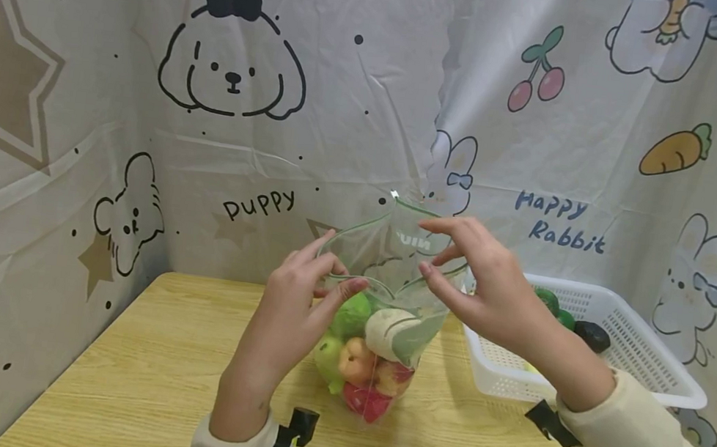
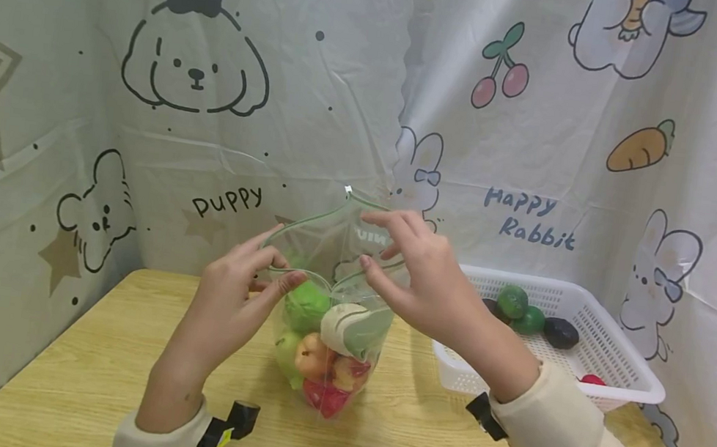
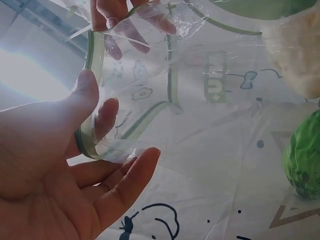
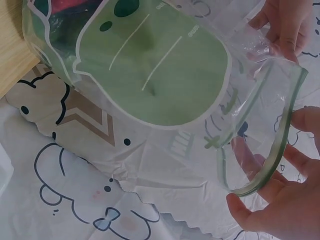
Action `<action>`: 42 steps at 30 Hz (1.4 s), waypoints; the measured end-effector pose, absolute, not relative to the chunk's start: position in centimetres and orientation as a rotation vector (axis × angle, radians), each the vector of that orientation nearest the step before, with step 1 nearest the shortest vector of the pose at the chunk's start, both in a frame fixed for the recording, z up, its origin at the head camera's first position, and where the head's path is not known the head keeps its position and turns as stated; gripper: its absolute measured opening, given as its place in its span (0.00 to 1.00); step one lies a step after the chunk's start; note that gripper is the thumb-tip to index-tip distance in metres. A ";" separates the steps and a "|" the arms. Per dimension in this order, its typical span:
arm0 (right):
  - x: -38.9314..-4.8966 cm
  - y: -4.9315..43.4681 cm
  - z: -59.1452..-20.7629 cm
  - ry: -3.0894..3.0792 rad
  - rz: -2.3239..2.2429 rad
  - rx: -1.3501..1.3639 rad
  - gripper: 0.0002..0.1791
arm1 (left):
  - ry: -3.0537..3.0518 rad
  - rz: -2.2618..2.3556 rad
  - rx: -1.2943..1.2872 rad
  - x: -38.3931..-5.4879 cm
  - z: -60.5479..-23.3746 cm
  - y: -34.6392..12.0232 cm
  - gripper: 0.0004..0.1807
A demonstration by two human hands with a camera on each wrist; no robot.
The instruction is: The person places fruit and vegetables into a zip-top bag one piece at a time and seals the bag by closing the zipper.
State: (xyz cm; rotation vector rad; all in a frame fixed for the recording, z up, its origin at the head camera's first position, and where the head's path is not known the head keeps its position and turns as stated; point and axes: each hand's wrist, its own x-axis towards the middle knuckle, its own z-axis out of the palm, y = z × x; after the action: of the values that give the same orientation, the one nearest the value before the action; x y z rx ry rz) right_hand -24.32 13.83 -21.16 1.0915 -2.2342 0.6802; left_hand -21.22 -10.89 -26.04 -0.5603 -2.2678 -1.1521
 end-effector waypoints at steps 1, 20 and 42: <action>-24.3 13.8 -21.2 -2.234 0.676 1.092 0.25 | -2.265 -1.152 -0.563 -21.2 -26.0 -10.9 0.16; -24.2 15.6 -20.8 -2.197 0.673 0.993 0.21 | -2.275 -1.168 -0.547 -21.2 -26.1 -10.9 0.17; -32.2 26.4 -22.7 -2.536 0.590 0.504 0.21 | -2.285 -1.162 -0.531 -21.0 -25.9 -10.9 0.15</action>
State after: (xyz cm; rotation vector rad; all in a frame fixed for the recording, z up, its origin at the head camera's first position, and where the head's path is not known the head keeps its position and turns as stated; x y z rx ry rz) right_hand -32.25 26.41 -22.72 0.5042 -2.5358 0.5898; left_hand -21.01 -10.92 -25.87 -0.5314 -2.2847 -1.1616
